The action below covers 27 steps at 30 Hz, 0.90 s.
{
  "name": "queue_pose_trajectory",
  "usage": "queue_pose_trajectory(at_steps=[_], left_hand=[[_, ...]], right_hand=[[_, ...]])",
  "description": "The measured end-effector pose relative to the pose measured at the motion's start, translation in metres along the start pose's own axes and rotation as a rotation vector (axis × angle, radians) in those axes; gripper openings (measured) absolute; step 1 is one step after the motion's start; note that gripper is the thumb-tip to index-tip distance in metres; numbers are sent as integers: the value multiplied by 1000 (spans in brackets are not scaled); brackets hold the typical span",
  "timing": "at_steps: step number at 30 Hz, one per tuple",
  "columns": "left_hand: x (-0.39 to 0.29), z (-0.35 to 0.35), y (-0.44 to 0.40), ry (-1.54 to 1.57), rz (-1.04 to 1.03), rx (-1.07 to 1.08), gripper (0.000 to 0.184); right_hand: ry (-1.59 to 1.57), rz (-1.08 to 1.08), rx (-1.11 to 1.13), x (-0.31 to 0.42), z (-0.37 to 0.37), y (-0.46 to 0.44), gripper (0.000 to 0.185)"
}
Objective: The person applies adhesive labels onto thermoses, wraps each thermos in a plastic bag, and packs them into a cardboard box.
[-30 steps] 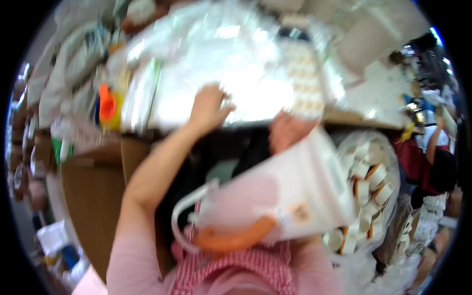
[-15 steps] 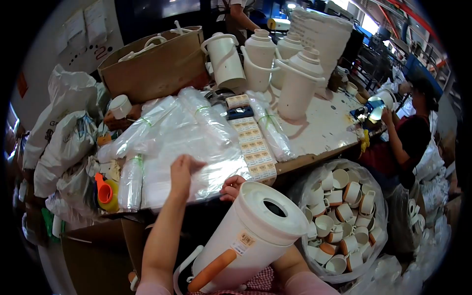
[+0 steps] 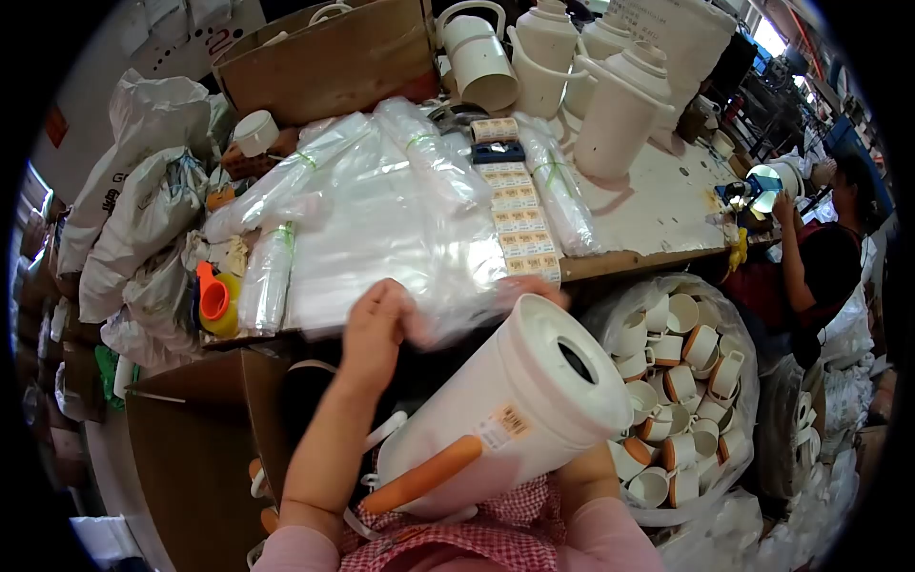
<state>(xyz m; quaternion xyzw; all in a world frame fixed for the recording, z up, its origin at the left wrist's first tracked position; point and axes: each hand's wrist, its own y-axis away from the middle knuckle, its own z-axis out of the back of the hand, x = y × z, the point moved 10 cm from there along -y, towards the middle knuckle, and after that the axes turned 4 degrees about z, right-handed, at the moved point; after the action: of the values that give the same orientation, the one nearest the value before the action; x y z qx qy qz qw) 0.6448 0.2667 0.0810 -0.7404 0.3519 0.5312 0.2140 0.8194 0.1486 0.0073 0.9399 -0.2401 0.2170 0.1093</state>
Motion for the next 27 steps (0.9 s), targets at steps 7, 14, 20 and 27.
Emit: queue_pose_trajectory(at_steps=[7,14,20,27], left_hand=[[-27,-25,-33,-645,-63,154,16],[-123,-79,184,-1105,-1045,423,7],[-47,32,283,-1233,-744,95,13],[62,25,330,-1589,-300,83,17]], right_hand=[[265,750,-213,129,16,78,15],[984,927,-294,34,-30,169,17],[1418,300,129,-107,7,191,42],[1354,-382,803,-220,-81,167,56]])
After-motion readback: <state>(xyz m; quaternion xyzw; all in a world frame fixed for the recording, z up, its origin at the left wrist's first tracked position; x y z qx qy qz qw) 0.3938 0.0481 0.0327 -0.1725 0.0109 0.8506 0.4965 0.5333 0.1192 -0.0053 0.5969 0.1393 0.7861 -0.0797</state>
